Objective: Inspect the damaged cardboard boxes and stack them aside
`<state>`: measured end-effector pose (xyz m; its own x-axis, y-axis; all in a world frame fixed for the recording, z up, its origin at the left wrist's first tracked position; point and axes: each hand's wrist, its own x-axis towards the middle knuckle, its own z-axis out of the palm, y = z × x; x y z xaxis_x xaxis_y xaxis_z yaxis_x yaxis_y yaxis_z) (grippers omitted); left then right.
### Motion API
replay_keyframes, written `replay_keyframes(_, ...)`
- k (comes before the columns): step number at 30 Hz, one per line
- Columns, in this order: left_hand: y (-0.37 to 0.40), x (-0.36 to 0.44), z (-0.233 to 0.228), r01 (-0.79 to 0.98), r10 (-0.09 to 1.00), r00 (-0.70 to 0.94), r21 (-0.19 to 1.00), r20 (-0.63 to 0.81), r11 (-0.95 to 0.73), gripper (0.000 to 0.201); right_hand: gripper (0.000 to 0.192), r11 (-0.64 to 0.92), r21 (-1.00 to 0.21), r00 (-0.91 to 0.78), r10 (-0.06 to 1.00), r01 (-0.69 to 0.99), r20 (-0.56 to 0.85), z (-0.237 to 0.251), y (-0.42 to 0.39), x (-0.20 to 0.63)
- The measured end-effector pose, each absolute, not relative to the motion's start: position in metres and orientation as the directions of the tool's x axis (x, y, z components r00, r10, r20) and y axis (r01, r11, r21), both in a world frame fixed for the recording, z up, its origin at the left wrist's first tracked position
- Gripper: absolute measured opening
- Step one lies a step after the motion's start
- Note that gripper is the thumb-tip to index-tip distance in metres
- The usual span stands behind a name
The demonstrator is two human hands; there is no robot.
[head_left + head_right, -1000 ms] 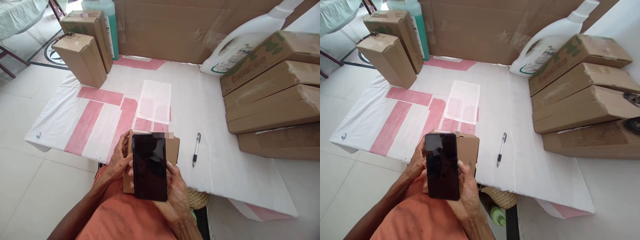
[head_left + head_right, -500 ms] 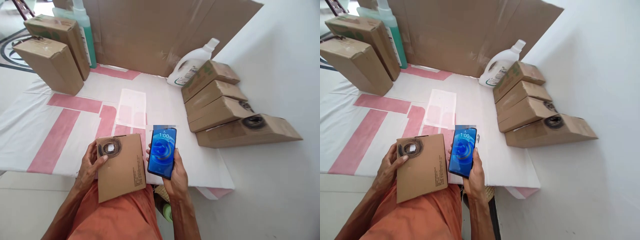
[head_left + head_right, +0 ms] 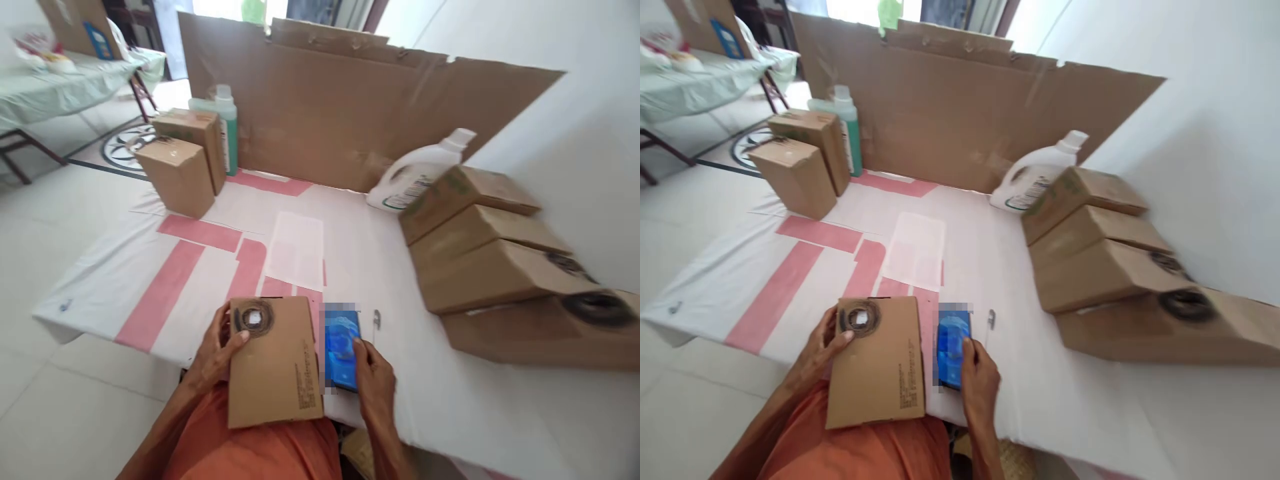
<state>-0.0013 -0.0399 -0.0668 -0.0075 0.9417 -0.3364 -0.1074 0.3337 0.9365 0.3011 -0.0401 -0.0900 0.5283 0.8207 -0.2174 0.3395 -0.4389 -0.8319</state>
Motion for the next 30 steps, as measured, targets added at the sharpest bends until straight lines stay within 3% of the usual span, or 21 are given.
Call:
replay_keyframes(9, -0.050, -0.018, -0.074, -0.061, 0.948, 0.096, 0.949, -0.304, 0.310, 0.095, 0.049, -0.430, -0.590, 0.442, 0.887, 0.683, -0.135, -0.106, -0.033, 0.327)
replay_keyframes(13, -0.049, -0.019, -0.074, -0.034, 0.949, 0.103, 0.953, -0.297, 0.302, 0.089, 0.067, -0.343, -0.559, 0.409, 0.912, 0.755, -0.007, -0.100, -0.035, 0.320)
replay_keyframes(14, -0.048, -0.021, -0.073, -0.029, 0.951, 0.106, 0.955, -0.291, 0.296, 0.089, 0.073, -0.339, -0.577, 0.412, 0.911, 0.743, -0.005, -0.095, -0.034, 0.313)
replay_keyframes(16, -0.043, -0.027, -0.073, -0.028, 0.959, 0.106, 0.963, -0.264, 0.268, 0.087, 0.079, -0.334, -0.678, 0.339, 0.932, 0.655, -0.132, -0.084, -0.032, 0.291)
replay_keyframes(19, -0.027, -0.051, -0.068, -0.029, 0.981, 0.048, 0.981, -0.189, 0.190, 0.083, 0.067, -0.263, -0.873, -0.075, 0.944, 0.410, -0.320, -0.066, -0.017, 0.241)
replay_keyframes(22, -0.002, -0.093, -0.055, -0.015, 0.993, -0.055, 0.995, -0.100, 0.099, 0.079, 0.056, -0.140, -0.957, -0.326, 0.919, 0.253, -0.221, -0.051, 0.017, 0.182)
replay_keyframes(30, 0.094, -0.208, -0.021, 0.133, 0.931, -0.322, 0.981, 0.175, -0.138, 0.057, 0.062, 0.181, -0.965, -0.296, 0.948, 0.189, 0.120, -0.036, 0.153, 0.033)
